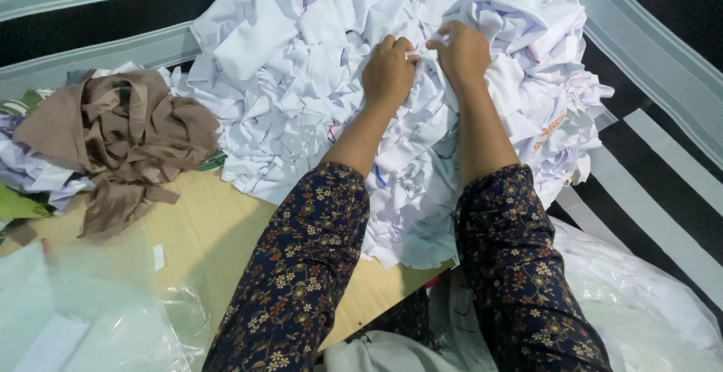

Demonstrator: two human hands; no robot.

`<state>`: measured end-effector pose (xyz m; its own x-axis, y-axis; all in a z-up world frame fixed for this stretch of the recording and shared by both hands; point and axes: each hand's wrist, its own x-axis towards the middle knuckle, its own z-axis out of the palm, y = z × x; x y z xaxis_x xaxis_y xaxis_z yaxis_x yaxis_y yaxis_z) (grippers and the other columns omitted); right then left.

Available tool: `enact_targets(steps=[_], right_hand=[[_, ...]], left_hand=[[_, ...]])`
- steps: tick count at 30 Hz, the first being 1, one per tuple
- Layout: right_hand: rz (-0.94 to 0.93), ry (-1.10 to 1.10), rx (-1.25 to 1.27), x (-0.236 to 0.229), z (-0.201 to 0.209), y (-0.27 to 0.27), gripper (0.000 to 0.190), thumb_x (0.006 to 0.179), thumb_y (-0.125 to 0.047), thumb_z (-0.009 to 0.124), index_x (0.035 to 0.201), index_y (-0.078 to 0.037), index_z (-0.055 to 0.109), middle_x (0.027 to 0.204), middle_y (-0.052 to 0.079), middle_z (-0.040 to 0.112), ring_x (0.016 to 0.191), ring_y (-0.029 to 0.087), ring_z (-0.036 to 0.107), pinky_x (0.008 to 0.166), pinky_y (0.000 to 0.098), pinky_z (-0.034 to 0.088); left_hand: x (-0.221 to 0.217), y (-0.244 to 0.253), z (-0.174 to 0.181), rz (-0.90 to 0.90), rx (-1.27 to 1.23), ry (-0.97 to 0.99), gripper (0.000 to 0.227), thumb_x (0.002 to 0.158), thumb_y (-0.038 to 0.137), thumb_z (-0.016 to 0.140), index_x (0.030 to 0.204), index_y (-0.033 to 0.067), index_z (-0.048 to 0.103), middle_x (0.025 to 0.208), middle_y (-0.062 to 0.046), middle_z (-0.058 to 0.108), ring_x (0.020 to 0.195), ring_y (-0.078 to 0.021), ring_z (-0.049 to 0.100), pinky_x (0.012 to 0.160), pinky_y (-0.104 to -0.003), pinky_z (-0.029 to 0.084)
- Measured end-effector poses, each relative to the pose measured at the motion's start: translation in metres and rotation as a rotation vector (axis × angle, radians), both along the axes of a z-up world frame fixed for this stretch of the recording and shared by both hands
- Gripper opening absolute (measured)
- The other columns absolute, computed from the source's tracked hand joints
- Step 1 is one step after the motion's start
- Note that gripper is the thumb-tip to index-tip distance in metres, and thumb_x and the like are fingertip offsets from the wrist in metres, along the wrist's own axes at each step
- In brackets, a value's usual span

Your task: The person picks up white fabric strips from a large pile, folds them into small rectangular bundles, places the folded bundles into clear plastic bags, and then stacks the bags into a cardboard box.

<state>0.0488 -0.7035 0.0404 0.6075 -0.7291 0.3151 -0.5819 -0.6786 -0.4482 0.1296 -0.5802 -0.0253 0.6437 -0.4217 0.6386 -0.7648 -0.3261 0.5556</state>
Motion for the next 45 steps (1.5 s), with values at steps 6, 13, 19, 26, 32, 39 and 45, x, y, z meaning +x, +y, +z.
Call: enact_targets(steps=[6,13,19,26,32,39,45], right_hand=[[0.033,-0.176,-0.193,0.004,-0.024,-0.010,0.006,0.081,-0.022,0.067,0.082,-0.021,0.074,0.076,0.004,0.072,0.070,0.032,0.066,0.054,0.0461,0.049],[0.210,-0.497,-0.048,-0.027,-0.004,0.030,0.006,0.082,-0.022,0.081,0.081,-0.026,0.075,0.082,-0.006,0.054,0.075,0.009,0.055,0.070,0.0289,0.046],[0.372,-0.658,0.240,-0.051,0.022,0.058,0.010,0.076,-0.011,0.071,0.077,-0.020,0.072,0.104,-0.002,0.054,0.104,0.014,0.057,0.085,0.0270,0.045],[0.688,-0.721,0.641,-0.082,0.071,0.086,0.009,0.087,-0.005,0.059,0.085,-0.013,0.062,0.089,-0.001,0.061,0.080,0.008,0.054,0.074,0.0222,0.042],[0.589,-0.877,0.942,-0.082,0.091,0.092,0.009,0.094,-0.011,0.051,0.087,-0.013,0.056,0.072,-0.003,0.052,0.061,0.008,0.048,0.055,0.0225,0.041],[0.534,-0.858,0.900,-0.065,0.070,0.063,0.012,0.098,-0.025,0.072,0.092,-0.020,0.063,0.071,-0.012,0.047,0.061,0.000,0.036,0.057,0.0162,0.032],[0.488,-0.837,0.851,-0.065,0.085,0.067,0.011,0.098,-0.030,0.072,0.095,-0.022,0.064,0.085,-0.009,0.060,0.078,0.006,0.055,0.072,0.0240,0.046]], left_hand=[[-0.008,0.012,-0.001,0.021,0.005,-0.097,0.017,0.081,0.016,0.073,0.097,0.0126,0.068,0.096,-0.008,0.060,0.084,-0.0317,0.064,0.059,-0.046,0.053],[-0.007,0.025,0.009,-0.033,-0.051,0.016,0.036,0.100,0.040,0.054,0.091,0.0105,0.071,0.089,-0.010,0.063,0.079,-0.0326,0.063,0.053,-0.047,0.048],[-0.013,0.041,0.022,-0.100,-0.063,0.157,0.012,0.093,0.024,0.069,0.103,0.0178,0.063,0.107,-0.004,0.063,0.096,-0.0313,0.065,0.056,-0.047,0.053],[-0.017,0.056,0.040,-0.323,-0.278,0.005,0.071,0.086,0.046,0.084,0.144,0.0274,0.047,0.144,-0.005,0.053,0.128,-0.0346,0.056,0.089,-0.049,0.059],[-0.014,0.064,0.054,-0.676,-0.413,0.257,0.027,0.087,0.036,0.079,0.098,0.0122,0.073,0.094,0.000,0.069,0.086,-0.0188,0.062,0.072,-0.031,0.047],[0.026,0.077,0.056,-0.476,-0.349,0.591,0.032,0.082,0.009,0.060,0.101,0.0168,0.084,0.085,0.005,0.074,0.084,-0.0103,0.064,0.076,-0.023,0.049],[0.047,0.117,0.096,-0.467,-0.276,0.650,0.061,0.094,0.010,0.045,0.155,0.0137,0.042,0.163,-0.006,0.041,0.151,-0.0243,0.040,0.118,-0.032,0.040]])
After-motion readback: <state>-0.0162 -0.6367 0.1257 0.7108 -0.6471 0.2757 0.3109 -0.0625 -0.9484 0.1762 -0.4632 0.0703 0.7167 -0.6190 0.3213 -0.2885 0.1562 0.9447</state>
